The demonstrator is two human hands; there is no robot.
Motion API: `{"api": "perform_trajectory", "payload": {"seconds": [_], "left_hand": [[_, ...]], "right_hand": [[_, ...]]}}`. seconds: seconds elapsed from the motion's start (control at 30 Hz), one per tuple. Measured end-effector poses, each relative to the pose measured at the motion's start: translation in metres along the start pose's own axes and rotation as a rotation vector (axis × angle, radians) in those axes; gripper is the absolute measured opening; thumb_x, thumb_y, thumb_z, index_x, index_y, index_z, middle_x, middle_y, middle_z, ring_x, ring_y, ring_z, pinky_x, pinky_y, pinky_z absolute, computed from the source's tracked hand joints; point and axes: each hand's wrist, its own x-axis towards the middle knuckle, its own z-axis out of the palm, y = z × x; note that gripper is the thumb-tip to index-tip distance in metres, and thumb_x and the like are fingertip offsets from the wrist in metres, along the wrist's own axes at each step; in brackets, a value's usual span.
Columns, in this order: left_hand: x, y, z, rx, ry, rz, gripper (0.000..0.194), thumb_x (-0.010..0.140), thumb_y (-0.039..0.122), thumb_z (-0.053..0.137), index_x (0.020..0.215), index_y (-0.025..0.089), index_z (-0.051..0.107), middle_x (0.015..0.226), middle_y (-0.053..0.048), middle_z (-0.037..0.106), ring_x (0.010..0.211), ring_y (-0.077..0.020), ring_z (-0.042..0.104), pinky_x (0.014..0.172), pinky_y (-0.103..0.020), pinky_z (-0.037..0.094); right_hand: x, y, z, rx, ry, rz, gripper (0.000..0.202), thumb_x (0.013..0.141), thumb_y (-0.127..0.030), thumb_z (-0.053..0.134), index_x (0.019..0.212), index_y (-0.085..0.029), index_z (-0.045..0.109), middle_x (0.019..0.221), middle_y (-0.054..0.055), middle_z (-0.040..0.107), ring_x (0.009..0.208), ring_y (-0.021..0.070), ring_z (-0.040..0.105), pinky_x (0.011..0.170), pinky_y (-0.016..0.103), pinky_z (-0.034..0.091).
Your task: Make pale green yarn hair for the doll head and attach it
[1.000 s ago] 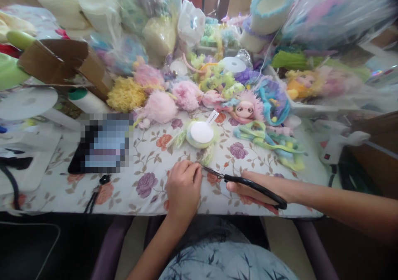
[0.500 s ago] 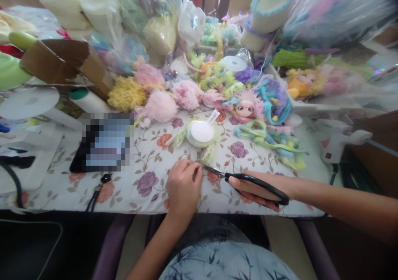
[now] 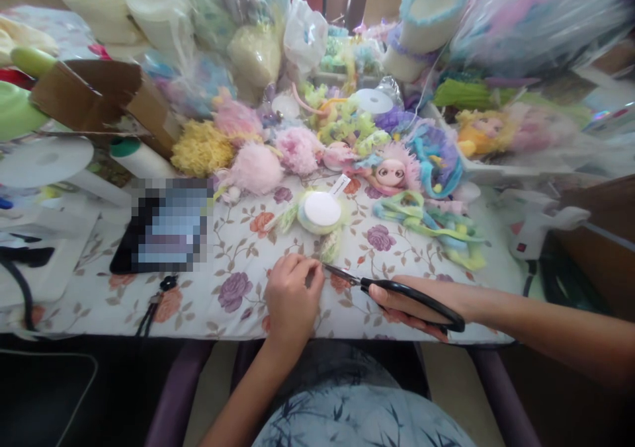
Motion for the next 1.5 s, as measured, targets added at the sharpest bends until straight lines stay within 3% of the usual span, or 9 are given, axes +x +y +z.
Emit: {"api": "perform_trajectory", "payload": {"seconds": [0.27, 0.6, 1.0, 1.3, 1.5], "left_hand": [[-0.001, -0.001, -0.001, -0.035, 0.009, 0.003, 0.013, 0.085, 0.016, 0.060, 0.075, 0.018, 0.069, 0.075, -0.003, 0.064, 0.076, -0.0195, 0.058, 0.075, -0.032, 0.046], [-0.001, -0.006, -0.004, -0.058, 0.013, 0.044, 0.010, 0.083, 0.014, 0.062, 0.076, 0.018, 0.068, 0.075, -0.002, 0.064, 0.074, -0.0179, 0.059, 0.073, -0.031, 0.047], [-0.002, -0.007, -0.005, -0.078, 0.009, 0.053, 0.012, 0.084, 0.015, 0.061, 0.077, 0.018, 0.069, 0.075, -0.002, 0.064, 0.074, -0.0175, 0.057, 0.072, -0.030, 0.046], [-0.001, -0.010, -0.009, -0.116, -0.054, 0.042, 0.012, 0.085, 0.014, 0.060, 0.078, 0.018, 0.068, 0.076, -0.002, 0.063, 0.076, -0.0179, 0.057, 0.074, -0.031, 0.046], [-0.001, -0.014, -0.012, -0.139, -0.079, 0.060, 0.011, 0.085, 0.013, 0.060, 0.079, 0.017, 0.068, 0.078, -0.002, 0.063, 0.077, -0.0173, 0.057, 0.074, -0.030, 0.047]], "right_hand": [[0.006, -0.004, 0.008, -0.031, 0.096, 0.018, 0.070, 0.077, -0.086, 0.026, 0.063, -0.020, 0.042, 0.035, -0.004, 0.040, 0.028, 0.0089, 0.041, 0.029, 0.017, 0.029], [-0.008, 0.002, 0.000, 0.088, -0.047, -0.008, 0.071, 0.075, -0.088, 0.024, 0.073, -0.020, 0.042, 0.053, -0.005, 0.043, 0.039, 0.0066, 0.043, 0.039, 0.017, 0.036], [0.002, -0.011, 0.009, -0.053, 0.072, 0.059, 0.077, 0.069, -0.094, 0.020, 0.059, -0.020, 0.040, 0.043, -0.002, 0.042, 0.033, 0.0088, 0.042, 0.035, 0.021, 0.035], [0.014, 0.001, 0.014, -0.030, 0.140, -0.005, 0.073, 0.077, -0.087, 0.027, 0.055, -0.019, 0.044, 0.032, 0.000, 0.043, 0.029, 0.0110, 0.045, 0.032, 0.019, 0.033], [0.001, -0.009, 0.005, 0.000, 0.002, 0.013, 0.074, 0.073, -0.091, 0.021, 0.062, -0.020, 0.040, 0.042, -0.003, 0.043, 0.034, 0.0079, 0.042, 0.037, 0.019, 0.036]]}}
